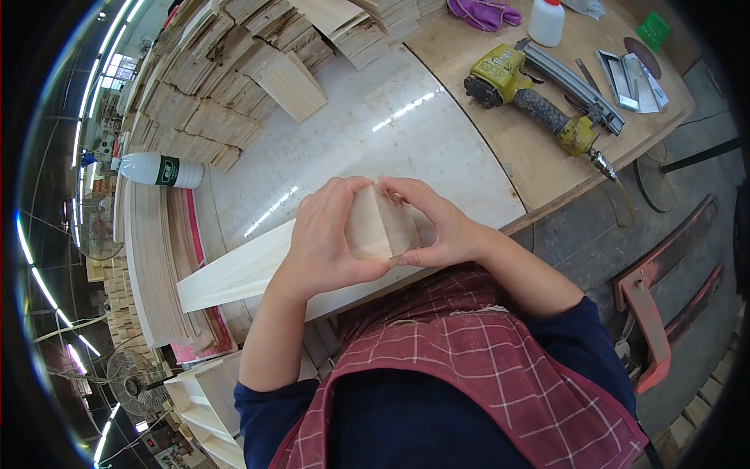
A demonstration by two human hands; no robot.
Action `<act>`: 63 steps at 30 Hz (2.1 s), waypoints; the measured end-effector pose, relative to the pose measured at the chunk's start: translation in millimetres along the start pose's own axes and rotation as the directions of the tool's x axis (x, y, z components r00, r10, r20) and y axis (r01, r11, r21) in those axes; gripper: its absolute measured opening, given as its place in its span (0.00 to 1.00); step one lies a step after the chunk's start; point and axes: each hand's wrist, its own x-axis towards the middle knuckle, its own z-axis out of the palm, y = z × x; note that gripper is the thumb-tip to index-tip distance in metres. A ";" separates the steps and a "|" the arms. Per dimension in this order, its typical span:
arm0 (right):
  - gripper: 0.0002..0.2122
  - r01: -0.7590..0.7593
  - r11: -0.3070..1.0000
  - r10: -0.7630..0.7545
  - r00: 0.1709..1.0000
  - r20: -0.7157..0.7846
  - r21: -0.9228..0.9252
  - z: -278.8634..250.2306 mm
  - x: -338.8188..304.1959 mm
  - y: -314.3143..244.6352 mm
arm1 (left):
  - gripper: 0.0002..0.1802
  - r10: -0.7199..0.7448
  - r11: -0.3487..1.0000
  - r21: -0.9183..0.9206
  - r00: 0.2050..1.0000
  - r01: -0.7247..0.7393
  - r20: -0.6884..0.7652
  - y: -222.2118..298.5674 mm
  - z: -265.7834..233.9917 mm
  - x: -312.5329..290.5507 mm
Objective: Apply glue and use a pneumatic nail gun to assemble wooden box components at a workbench.
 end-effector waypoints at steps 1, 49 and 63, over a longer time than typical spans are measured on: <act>0.41 -0.001 1.000 0.001 1.000 0.003 -0.004 -2.3 -0.4 -1.9 | 0.39 -0.003 1.000 0.006 1.000 0.002 0.002 -0.6 -0.3 0.5; 0.09 -0.573 0.297 0.912 0.408 0.048 -0.764 -18.4 156.9 -231.6 | 0.31 -0.007 0.999 0.048 0.997 0.010 -0.078 -13.9 5.4 -13.4; 0.08 -0.573 0.299 0.920 0.385 0.072 -0.763 -17.4 158.4 -220.0 | 0.32 -0.016 0.999 0.046 0.996 0.020 -0.086 -17.9 5.1 -16.4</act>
